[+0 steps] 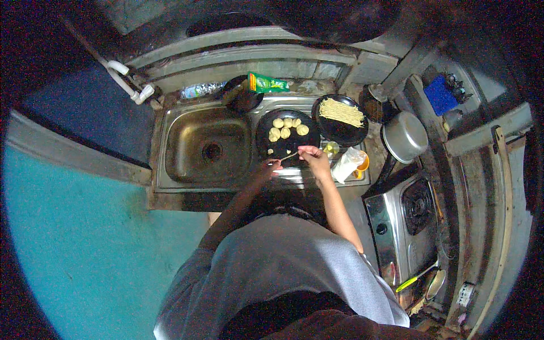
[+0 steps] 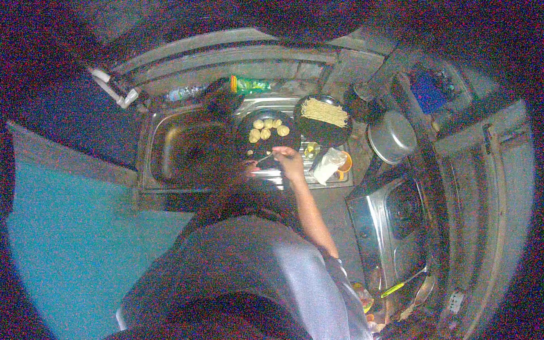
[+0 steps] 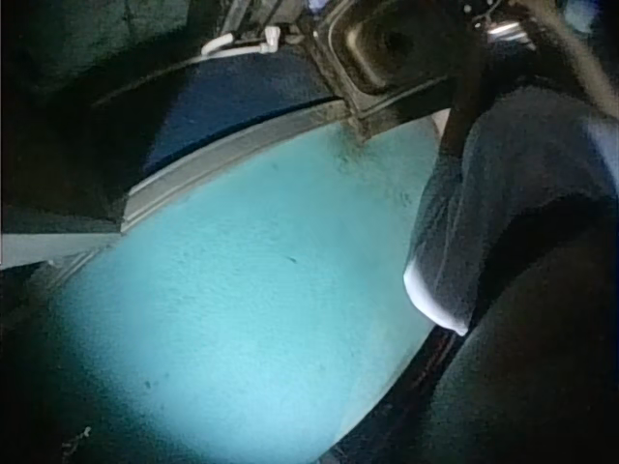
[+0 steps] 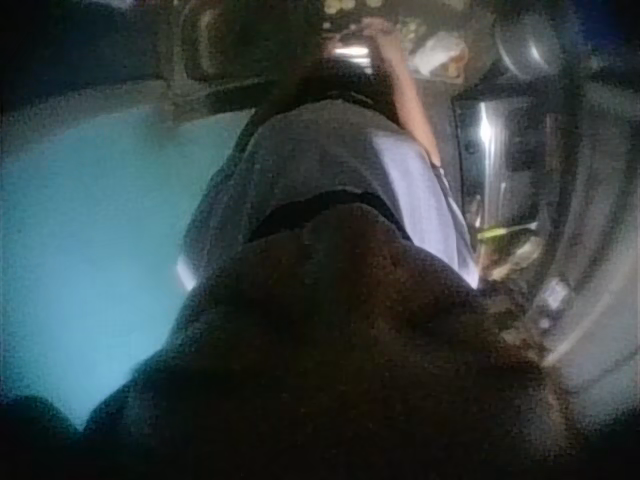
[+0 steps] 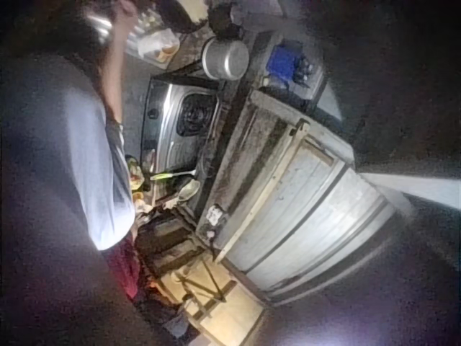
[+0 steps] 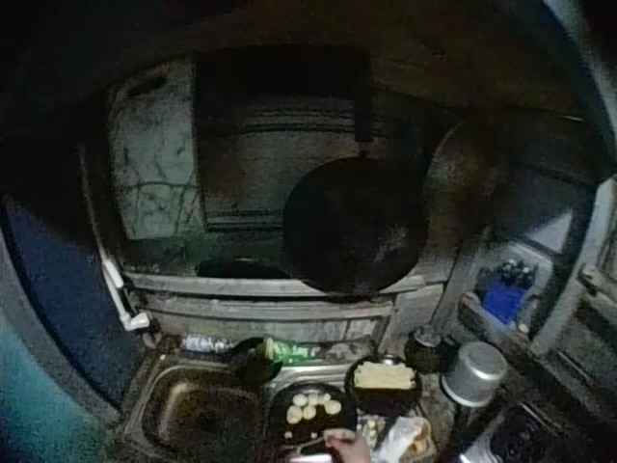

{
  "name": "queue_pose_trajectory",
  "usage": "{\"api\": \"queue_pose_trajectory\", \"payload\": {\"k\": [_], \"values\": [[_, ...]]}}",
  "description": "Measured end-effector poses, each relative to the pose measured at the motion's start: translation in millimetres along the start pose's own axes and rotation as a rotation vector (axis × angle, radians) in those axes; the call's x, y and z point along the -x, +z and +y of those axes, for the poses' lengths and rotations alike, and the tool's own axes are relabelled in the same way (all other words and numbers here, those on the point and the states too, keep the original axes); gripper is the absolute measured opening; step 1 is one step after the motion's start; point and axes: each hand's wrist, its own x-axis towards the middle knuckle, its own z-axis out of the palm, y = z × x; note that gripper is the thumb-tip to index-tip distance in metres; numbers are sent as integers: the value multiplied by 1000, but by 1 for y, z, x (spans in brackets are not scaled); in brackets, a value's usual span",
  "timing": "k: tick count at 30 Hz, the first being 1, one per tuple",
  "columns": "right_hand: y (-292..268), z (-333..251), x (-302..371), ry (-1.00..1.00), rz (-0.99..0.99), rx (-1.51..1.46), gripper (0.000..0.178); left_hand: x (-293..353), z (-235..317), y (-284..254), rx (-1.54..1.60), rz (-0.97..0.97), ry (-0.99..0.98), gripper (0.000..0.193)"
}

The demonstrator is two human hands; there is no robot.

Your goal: The person assembles small food items by hand, placing a thin noodle-like strand onto each round dough piece on a black plate. The person repeatedly picks up strands from a nearby plate and places them on the dough pieces, one at a time.

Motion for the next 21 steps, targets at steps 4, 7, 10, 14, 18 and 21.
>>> {"api": "queue_pose_trajectory", "payload": {"k": [4,7,10,14,18,21], "values": [[-15,-15,3,-27,119,281,18,4,-9,5,59,38,98,40],[-30,-8,-4,-83,132,173,17,1,-20,4,116,70,155,37],[-36,-8,-11,-99,136,152,17,-11,-31,-6,46,101,92,35],[-45,-13,-15,-116,156,159,18,13,-20,-6,9,75,207,34],[-60,-10,-23,-186,197,261,18,42,14,-1,-66,51,195,34],[-49,-33,-21,-100,161,219,20,31,-6,-15,-144,89,163,32]]}}
